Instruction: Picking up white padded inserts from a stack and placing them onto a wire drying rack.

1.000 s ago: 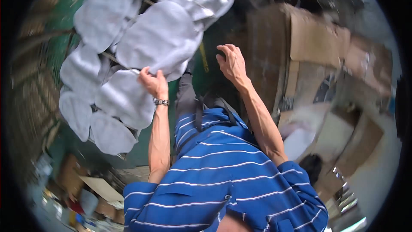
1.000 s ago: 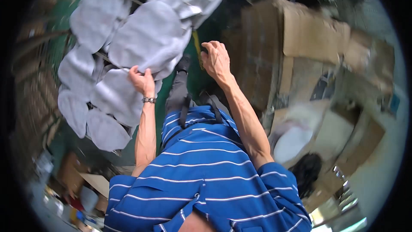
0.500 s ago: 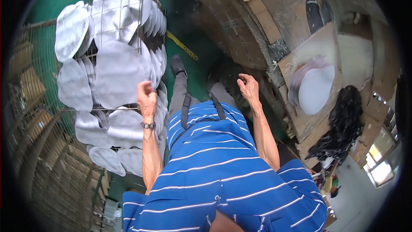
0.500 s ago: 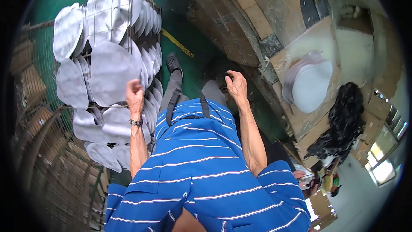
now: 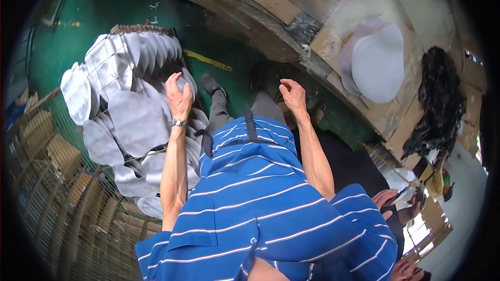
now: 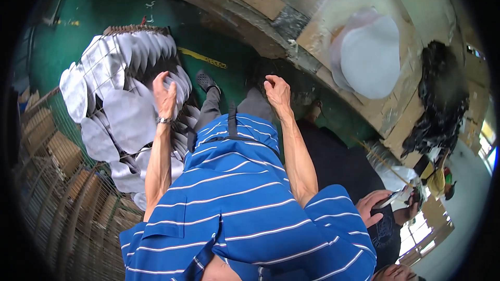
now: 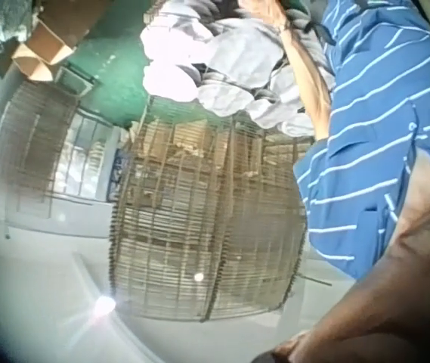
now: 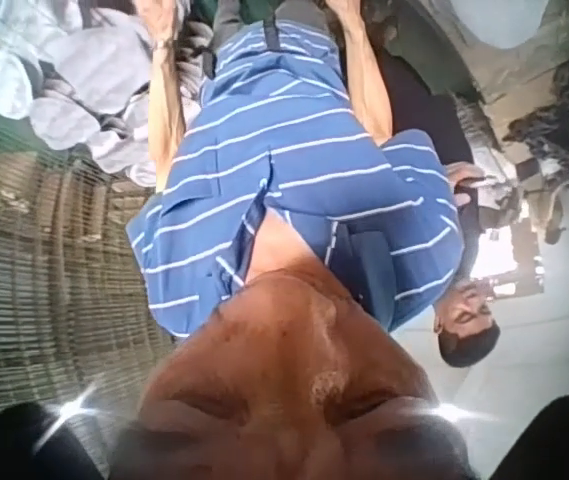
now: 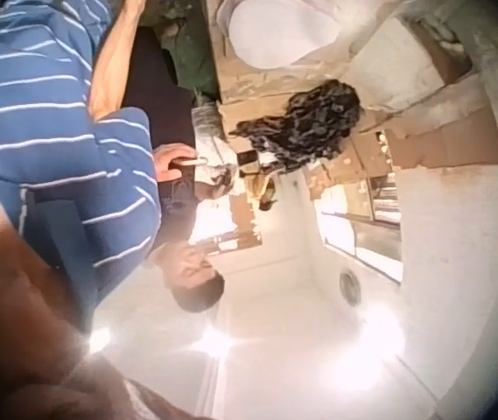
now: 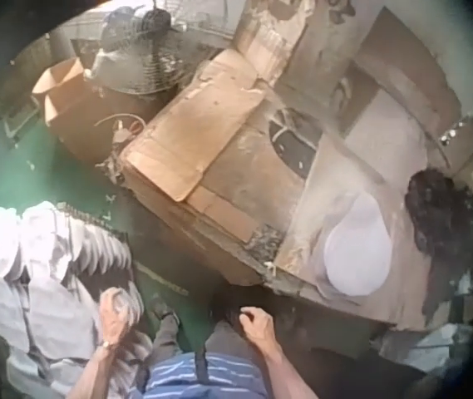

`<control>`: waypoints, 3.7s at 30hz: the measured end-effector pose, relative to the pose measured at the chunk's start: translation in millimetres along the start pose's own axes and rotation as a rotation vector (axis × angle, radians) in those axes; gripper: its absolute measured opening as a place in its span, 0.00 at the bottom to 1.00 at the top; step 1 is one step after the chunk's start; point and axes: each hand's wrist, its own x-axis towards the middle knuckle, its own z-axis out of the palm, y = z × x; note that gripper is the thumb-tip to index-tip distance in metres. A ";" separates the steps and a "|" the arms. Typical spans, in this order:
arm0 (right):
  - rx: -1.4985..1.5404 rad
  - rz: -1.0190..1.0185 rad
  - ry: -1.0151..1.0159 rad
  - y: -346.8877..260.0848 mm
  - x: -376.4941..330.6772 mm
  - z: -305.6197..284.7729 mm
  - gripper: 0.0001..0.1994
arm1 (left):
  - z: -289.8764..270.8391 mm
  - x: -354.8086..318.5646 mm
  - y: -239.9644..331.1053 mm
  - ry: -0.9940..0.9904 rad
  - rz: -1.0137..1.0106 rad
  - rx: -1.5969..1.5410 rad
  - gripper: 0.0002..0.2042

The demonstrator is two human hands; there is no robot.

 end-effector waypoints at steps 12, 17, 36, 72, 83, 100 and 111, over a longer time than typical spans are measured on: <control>0.054 0.076 0.019 30.5 -1.0 -5.4 0.17 | -18.1 -38.8 45.3 -0.498 -0.303 -0.440 0.16; 0.070 0.079 0.018 31.7 -0.9 -7.9 0.16 | -39.7 -43.8 125.8 -0.583 -0.500 -0.783 0.19; 0.008 0.172 -0.063 54.0 -31.0 -27.6 0.16 | -62.0 -94.1 145.2 -0.717 -0.475 -0.970 0.23; -0.022 -0.011 -0.108 -6.8 -31.7 -23.3 0.18 | -39.8 -76.1 25.7 -0.749 -0.229 0.027 0.23; -0.019 0.040 -0.298 56.6 -11.4 7.3 0.17 | -44.9 -88.0 5.0 -0.426 -0.252 -0.267 0.19; -0.090 0.212 -0.337 -37.4 -88.1 45.1 0.18 | -190.6 -117.7 -225.6 0.497 -0.863 0.318 0.23; -0.200 0.089 -0.386 -45.2 -39.8 48.6 0.19 | -232.6 -125.5 -298.5 0.525 -0.660 0.331 0.27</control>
